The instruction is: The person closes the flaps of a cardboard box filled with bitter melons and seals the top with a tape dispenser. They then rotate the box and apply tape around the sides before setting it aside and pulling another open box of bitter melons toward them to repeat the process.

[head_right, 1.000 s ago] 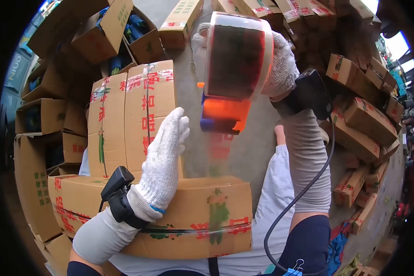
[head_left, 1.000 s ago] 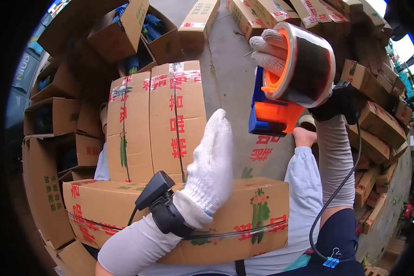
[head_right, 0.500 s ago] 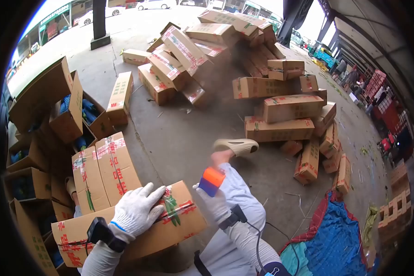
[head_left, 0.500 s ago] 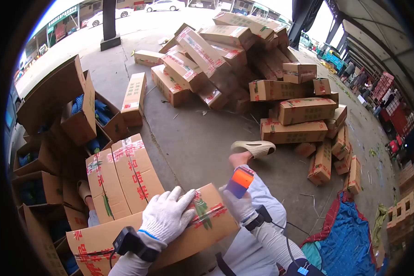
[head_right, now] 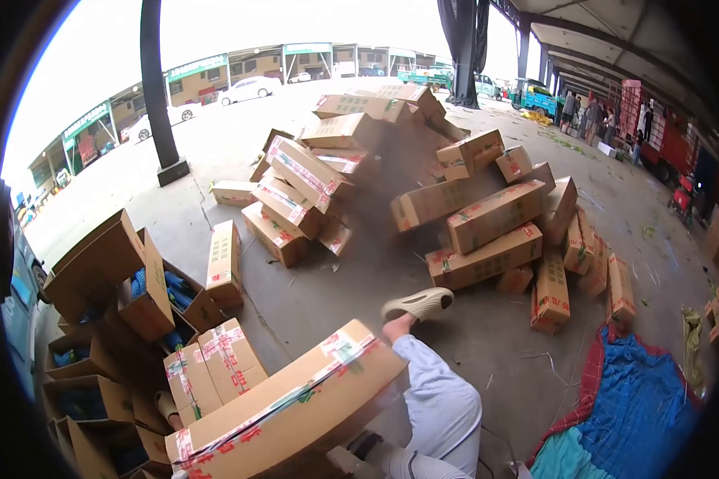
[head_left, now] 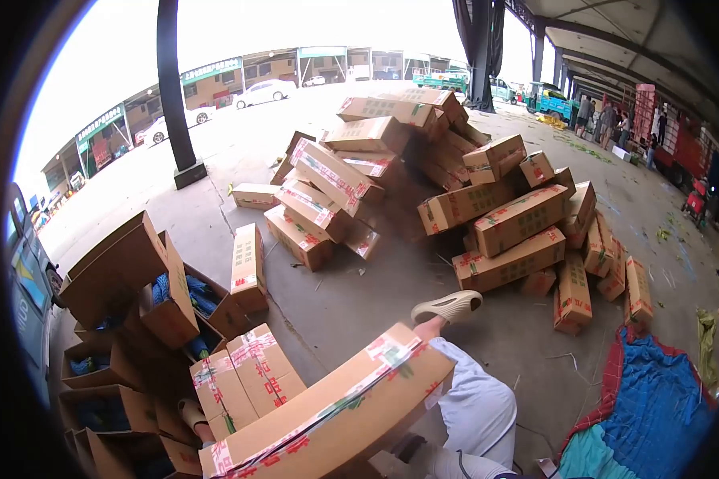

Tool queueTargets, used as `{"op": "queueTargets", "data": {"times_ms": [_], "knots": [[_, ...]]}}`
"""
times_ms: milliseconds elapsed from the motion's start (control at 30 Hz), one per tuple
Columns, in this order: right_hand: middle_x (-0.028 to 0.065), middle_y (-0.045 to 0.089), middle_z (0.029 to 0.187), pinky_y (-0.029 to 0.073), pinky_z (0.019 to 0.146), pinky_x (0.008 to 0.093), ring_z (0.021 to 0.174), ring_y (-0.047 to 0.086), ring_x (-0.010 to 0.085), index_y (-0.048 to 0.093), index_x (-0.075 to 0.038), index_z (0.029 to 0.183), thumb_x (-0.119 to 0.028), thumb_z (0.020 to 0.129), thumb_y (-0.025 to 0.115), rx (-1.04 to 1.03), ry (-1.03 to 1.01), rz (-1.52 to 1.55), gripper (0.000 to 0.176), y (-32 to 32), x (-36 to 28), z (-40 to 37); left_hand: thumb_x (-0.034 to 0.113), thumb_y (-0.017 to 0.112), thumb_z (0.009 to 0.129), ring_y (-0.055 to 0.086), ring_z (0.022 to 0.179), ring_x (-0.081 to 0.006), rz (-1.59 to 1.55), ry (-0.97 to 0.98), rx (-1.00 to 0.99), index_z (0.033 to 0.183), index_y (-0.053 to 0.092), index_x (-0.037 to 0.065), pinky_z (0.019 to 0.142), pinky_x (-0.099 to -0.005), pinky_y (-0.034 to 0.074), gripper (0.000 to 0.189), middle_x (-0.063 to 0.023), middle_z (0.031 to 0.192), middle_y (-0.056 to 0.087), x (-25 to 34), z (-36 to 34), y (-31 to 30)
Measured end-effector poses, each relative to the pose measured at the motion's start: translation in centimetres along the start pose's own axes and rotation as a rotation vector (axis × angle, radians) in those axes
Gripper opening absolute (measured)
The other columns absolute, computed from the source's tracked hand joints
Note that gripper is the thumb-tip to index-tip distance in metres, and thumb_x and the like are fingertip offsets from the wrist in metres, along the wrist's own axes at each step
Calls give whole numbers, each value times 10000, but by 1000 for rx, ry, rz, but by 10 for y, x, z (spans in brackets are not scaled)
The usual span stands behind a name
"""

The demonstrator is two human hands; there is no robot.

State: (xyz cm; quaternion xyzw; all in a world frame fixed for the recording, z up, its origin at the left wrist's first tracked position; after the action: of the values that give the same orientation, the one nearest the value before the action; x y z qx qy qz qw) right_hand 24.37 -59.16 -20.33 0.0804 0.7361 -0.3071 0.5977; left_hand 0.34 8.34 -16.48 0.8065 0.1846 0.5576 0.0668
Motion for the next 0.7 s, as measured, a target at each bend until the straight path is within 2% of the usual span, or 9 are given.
{"op": "queueTargets", "data": {"times_ms": [67, 167, 200, 267, 300, 467, 567, 633, 700], "knots": [[142, 620, 1324, 511, 964, 393, 1189, 604, 309, 528, -67, 1374, -78, 878, 634, 0, -143, -256, 507, -17, -1, -17, 248, 607, 918, 395, 1434, -364, -216, 289, -661, 1599, 238, 98, 1199, -519, 263, 789, -166, 1562, 409, 38, 17, 223], [163, 601, 1361, 506, 977, 412, 1227, 589, 341, 500, -66, 1407, -47, 852, 635, 308, -872, -1226, 572, -78, -65, -15, 140, 576, 949, 238, 1522, -287, -360, 334, -879, 1628, 84, 66, 1237, -394, 182, 841, -129, 1645, 257, 72, 22, 450], [198, 637, 1296, 506, 978, 406, 1171, 607, 405, 530, -43, 1376, 12, 808, 637, 364, -419, -582, 580, -137, -100, -13, 97, 629, 950, 366, 1423, -190, -89, 460, -801, 1626, 111, 63, 1166, -309, 304, 852, -152, 1601, 333, 81, 14, 499], [130, 724, 1079, 511, 958, 382, 1070, 674, 296, 611, -30, 1260, -22, 888, 615, 289, -804, 49, 373, -167, -181, -30, 97, 647, 955, 520, 1280, -188, -253, 391, -776, 1569, 268, 6, 1043, -296, 440, 727, -163, 1483, 481, 79, -7, 561], [114, 666, 1240, 502, 991, 361, 1126, 649, 228, 581, -44, 1286, -194, 939, 677, 55, -288, 761, 391, -173, -182, -11, 86, 641, 960, 549, 1261, -197, -389, 373, -750, 1533, 354, -12, 1010, -295, 470, 649, -169, 1455, 511, 67, -10, 582], [127, 657, 1205, 513, 990, 354, 1102, 652, 246, 589, 2, 1263, -140, 961, 653, -449, -223, 331, 339, -74, -101, -120, 25, 700, 881, 704, 948, -296, 287, 1202, -510, 1070, 701, 34, 828, -347, 541, 189, -120, 972, 721, 75, -70, 384], [134, 652, 1184, 519, 989, 350, 1087, 653, 258, 593, 30, 1249, -107, 975, 639, -701, -296, -17, 309, 1, -25, -183, 14, 655, 936, 681, 1108, -202, 188, 792, 34, 1184, 669, -30, 972, -292, 525, 252, -136, 1163, 720, 58, -90, 170], [146, 671, 1238, 542, 917, 311, 1109, 658, 232, 646, 29, 1206, -181, 939, 699, -583, 595, 395, 343, 49, 84, -179, 6, 635, 949, 657, 1143, -189, 230, 642, 596, 1246, 643, -34, 1006, -308, 512, 299, -132, 1205, 703, 82, -179, 34], [125, 713, 1087, 556, 810, 332, 908, 676, 209, 690, 51, 1098, -269, 880, 782, -574, 232, 146, 398, 76, 63, -202, 35, 654, 930, 658, 1159, -233, 458, 517, 1015, 1276, 606, -57, 1024, -331, 512, 361, -171, 1238, 682, 87, -278, -70]]}}
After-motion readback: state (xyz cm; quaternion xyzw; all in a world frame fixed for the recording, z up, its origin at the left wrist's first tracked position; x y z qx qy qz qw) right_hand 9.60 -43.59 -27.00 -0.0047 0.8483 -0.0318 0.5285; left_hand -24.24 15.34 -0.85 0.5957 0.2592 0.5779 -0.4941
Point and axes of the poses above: each hand's wrist, its own z-axis towards the middle knuckle, its own y-axis out of the palm, x = y × z, the point moved 4 cm from there along z, towards the middle knuckle
